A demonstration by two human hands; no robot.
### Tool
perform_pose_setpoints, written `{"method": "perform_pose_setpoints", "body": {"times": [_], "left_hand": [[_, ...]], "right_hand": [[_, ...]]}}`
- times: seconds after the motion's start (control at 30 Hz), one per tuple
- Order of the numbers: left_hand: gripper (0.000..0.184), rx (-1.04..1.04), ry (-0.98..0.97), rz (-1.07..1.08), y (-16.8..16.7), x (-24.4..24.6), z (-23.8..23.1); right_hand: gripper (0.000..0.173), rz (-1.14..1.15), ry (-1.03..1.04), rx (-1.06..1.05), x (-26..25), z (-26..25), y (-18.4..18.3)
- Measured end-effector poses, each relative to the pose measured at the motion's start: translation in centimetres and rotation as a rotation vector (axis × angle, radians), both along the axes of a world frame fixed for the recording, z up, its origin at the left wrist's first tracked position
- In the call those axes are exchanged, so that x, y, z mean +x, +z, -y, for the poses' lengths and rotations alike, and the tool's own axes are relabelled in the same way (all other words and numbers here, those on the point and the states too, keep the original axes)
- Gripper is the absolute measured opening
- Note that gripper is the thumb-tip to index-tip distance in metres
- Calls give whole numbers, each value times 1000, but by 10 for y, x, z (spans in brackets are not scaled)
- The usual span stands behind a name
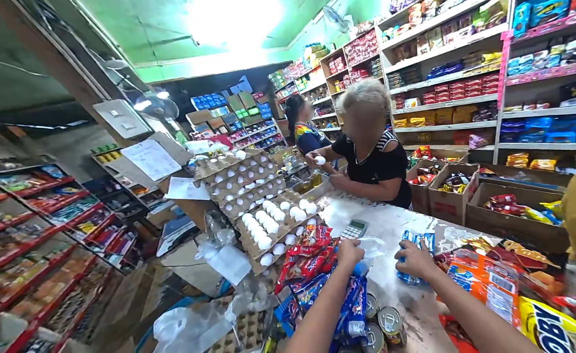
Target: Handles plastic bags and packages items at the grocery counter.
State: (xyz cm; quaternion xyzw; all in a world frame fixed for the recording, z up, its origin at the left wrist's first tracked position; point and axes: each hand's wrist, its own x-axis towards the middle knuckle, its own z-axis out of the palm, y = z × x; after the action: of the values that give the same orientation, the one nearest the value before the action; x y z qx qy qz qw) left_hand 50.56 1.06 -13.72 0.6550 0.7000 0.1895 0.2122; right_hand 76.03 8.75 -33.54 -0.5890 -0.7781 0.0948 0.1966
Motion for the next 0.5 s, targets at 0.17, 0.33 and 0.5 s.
{"method": "perform_pose_setpoints", "body": {"times": [0.17, 0.33, 0.5], "left_hand": [[46, -79, -23, 90, -2, 1, 1], [50, -123, -148, 103, 9, 14, 8], [56, -154, -243, 116, 18, 30, 14]], "right_hand": [[36, -215, 13, -5, 13, -3, 18], [35, -791, 57, -99, -21, 39, 68], [42, -824, -76, -299, -53, 43, 54]]}}
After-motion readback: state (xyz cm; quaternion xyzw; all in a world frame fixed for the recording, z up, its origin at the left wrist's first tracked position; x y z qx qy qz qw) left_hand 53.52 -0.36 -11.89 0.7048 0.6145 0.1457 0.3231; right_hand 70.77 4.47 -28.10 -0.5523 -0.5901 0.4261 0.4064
